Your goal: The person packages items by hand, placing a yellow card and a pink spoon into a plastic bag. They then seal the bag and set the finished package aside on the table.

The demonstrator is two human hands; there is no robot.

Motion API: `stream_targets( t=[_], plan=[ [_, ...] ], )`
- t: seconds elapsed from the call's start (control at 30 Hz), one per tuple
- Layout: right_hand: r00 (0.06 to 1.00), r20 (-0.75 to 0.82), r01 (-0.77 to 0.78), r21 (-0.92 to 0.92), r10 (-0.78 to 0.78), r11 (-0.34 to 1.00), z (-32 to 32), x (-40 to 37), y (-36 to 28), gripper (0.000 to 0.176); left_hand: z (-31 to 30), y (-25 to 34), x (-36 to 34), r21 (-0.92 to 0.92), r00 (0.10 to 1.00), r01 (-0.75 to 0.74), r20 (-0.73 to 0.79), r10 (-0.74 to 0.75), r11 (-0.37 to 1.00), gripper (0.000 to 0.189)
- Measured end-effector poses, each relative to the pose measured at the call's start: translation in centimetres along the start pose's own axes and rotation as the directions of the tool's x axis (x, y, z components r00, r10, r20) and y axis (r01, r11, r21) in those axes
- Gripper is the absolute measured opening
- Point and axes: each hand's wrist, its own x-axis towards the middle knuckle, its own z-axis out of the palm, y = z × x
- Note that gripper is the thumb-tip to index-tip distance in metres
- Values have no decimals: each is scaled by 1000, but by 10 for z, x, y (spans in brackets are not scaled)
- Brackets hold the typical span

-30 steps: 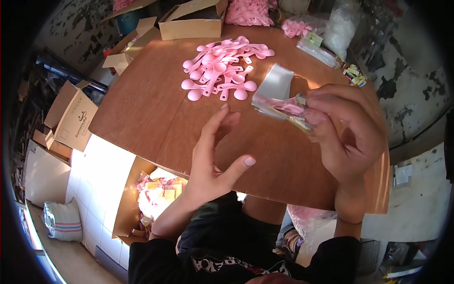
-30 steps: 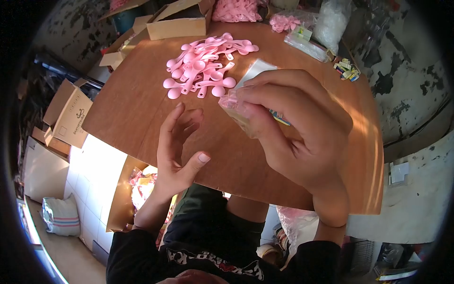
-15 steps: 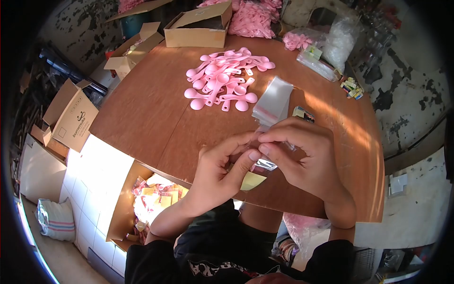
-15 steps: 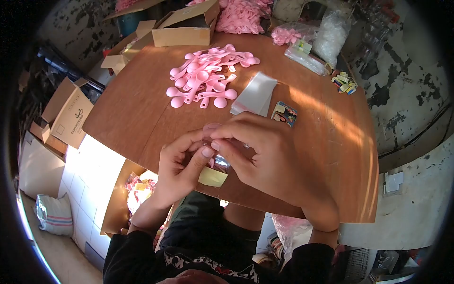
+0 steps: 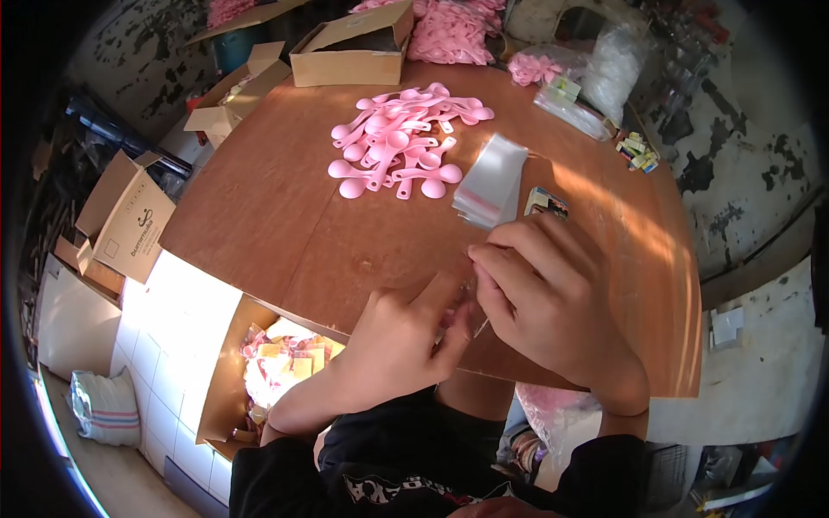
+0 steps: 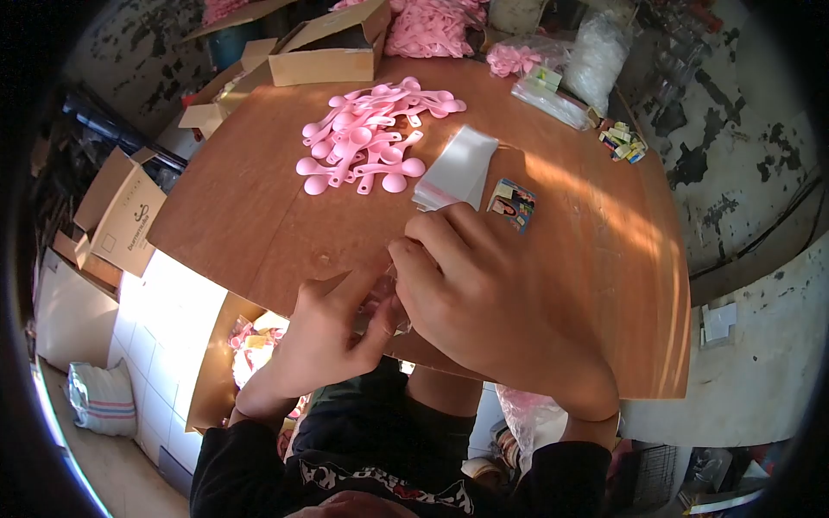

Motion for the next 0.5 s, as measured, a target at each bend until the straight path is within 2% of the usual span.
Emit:
stream_targets(
  t=[0.07, 0.13, 0.2, 0.27, 0.33, 0.4, 0.43, 0.5],
  plan=[
    [1000, 22, 6, -111, -4, 994, -1, -1, -3, 16, 0, -3, 0, 14, 999, -30, 32, 29, 999, 40],
    [1000, -4, -19, -75, 19, 997, -1, -1, -1, 17, -1, -6, -2, 27, 996, -63, 61, 61, 998, 42],
    [999, -33, -41, -43, 40, 998, -4, 0, 4, 18, -3, -9, -4, -55, 988, -59, 139, 67, 997, 43],
    [994, -12, -101, 222, 106, 970, -11, 0, 7, 17, -7, -6, -2, -123, 988, -62, 136, 79, 990, 41],
    [988, -30, -139, 279, 153, 950, -16, 1, 3, 16, -9, -5, -2, -194, 987, -64, 132, 90, 979, 40],
    [969, -49, -200, 425, 243, 883, -26, -1, 6, 16, -11, -6, -6, -367, 994, 22, 108, 19, 930, 34],
    [972, -6, -204, 482, 236, 852, -36, -4, 15, 12, -11, -7, -9, -372, 993, 22, 113, 22, 928, 34],
    [921, -45, -240, 718, 387, 654, -49, -8, 22, 9, -12, -11, -15, -502, 998, 22, -45, -52, 865, 33]
  ],
)
